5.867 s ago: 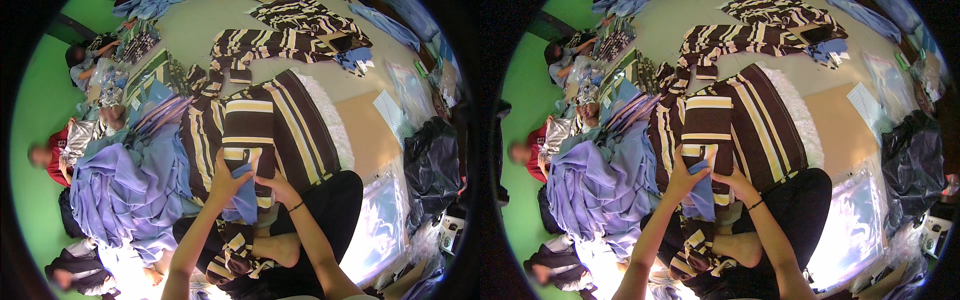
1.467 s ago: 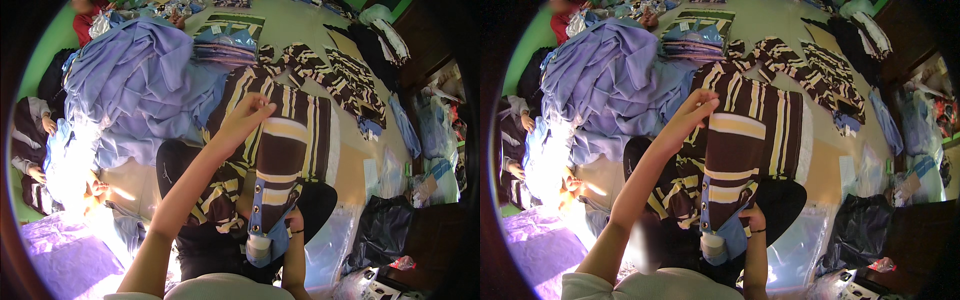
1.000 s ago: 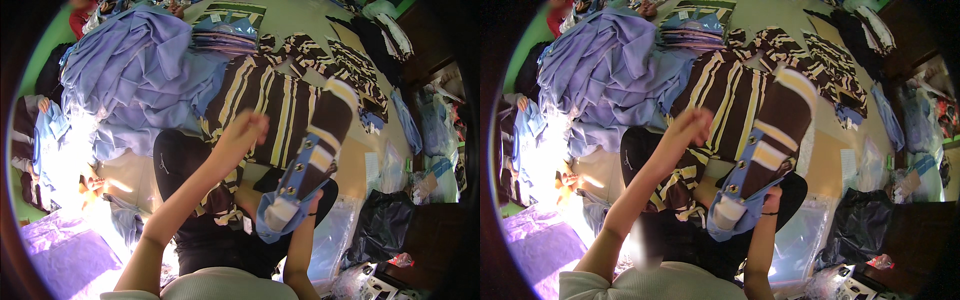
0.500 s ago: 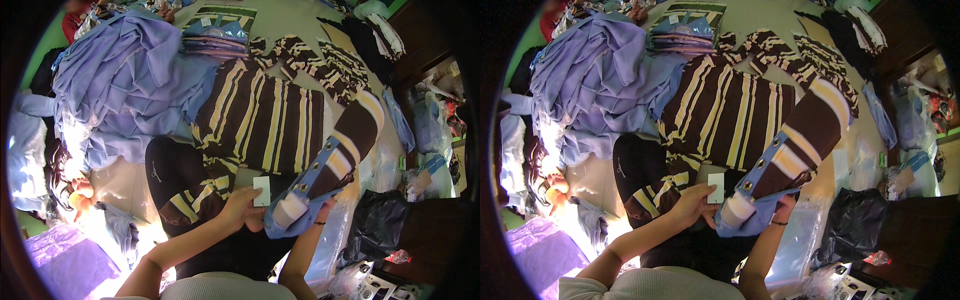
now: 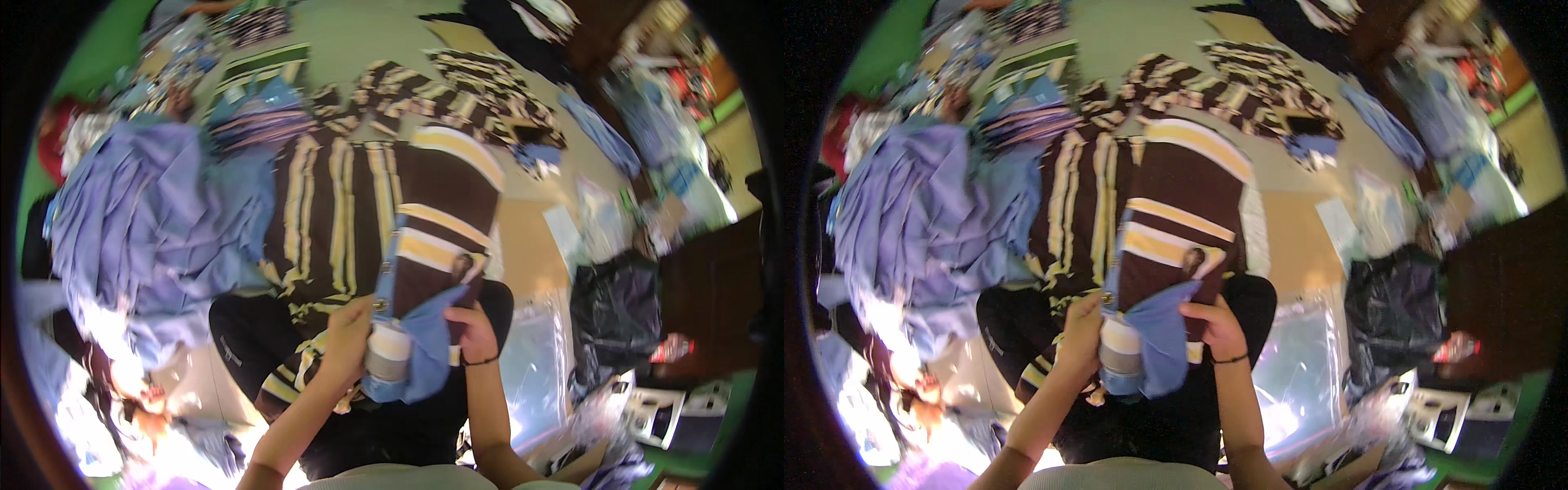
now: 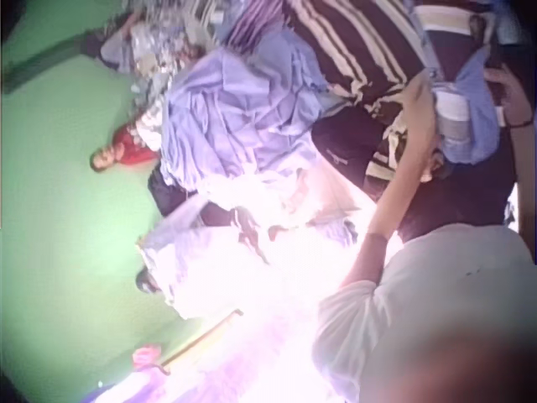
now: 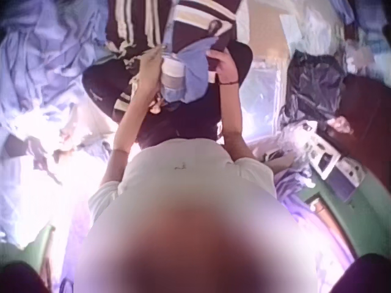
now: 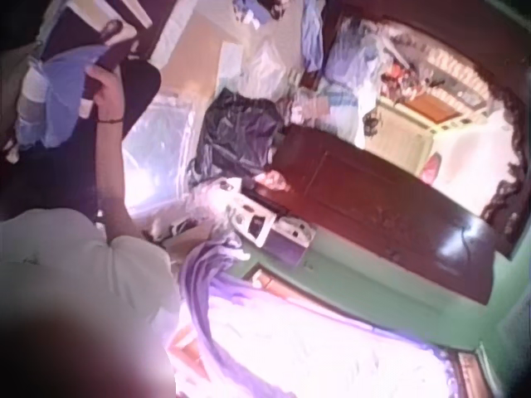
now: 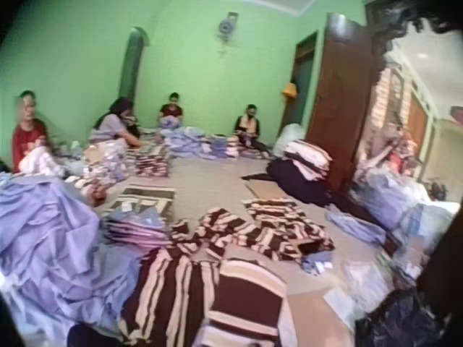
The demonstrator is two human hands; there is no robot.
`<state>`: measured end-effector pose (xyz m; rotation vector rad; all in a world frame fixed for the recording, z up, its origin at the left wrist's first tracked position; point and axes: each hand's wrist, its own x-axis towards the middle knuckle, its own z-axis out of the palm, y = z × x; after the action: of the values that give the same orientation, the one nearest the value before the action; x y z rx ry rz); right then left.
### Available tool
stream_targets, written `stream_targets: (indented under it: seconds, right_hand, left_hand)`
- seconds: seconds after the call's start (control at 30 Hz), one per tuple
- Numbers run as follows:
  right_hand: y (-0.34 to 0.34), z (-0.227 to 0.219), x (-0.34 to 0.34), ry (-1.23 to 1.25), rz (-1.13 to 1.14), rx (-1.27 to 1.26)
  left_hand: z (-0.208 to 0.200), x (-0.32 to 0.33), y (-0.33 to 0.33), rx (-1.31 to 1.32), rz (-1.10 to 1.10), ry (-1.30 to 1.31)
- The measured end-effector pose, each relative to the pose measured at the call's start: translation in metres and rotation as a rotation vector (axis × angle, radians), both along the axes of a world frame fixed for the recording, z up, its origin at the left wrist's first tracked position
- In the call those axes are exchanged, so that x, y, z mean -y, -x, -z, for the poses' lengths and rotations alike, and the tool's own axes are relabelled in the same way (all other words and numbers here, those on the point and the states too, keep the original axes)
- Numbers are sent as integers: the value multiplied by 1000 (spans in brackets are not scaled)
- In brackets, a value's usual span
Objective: The person folds a striped garment and a blue garment, places each into a clear plastic bag, and stacks the sealed packages on the floor. The person repeats this process for multiple garments.
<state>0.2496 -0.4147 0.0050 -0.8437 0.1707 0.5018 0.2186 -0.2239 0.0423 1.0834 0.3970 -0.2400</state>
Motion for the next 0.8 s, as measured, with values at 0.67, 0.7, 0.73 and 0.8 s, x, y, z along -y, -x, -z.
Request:
stream_targets:
  seconds: [0.67, 0.7, 0.73, 0.8]
  right_hand:
    - [-103, 103, -2, 69, 568, 4]
    - [-103, 107, -1, 126, 549, 34]
    - [-100, 110, -1, 118, 540, 135]
    - [-104, 113, -5, 140, 490, 137]
  left_hand:
    - [71, 196, -48, 1288, 980, -637]
    - [85, 219, -57, 1325, 1158, -668]
    - [99, 241, -61, 1491, 1292, -649]
    - [128, 279, -83, 1861, 1515, -601]
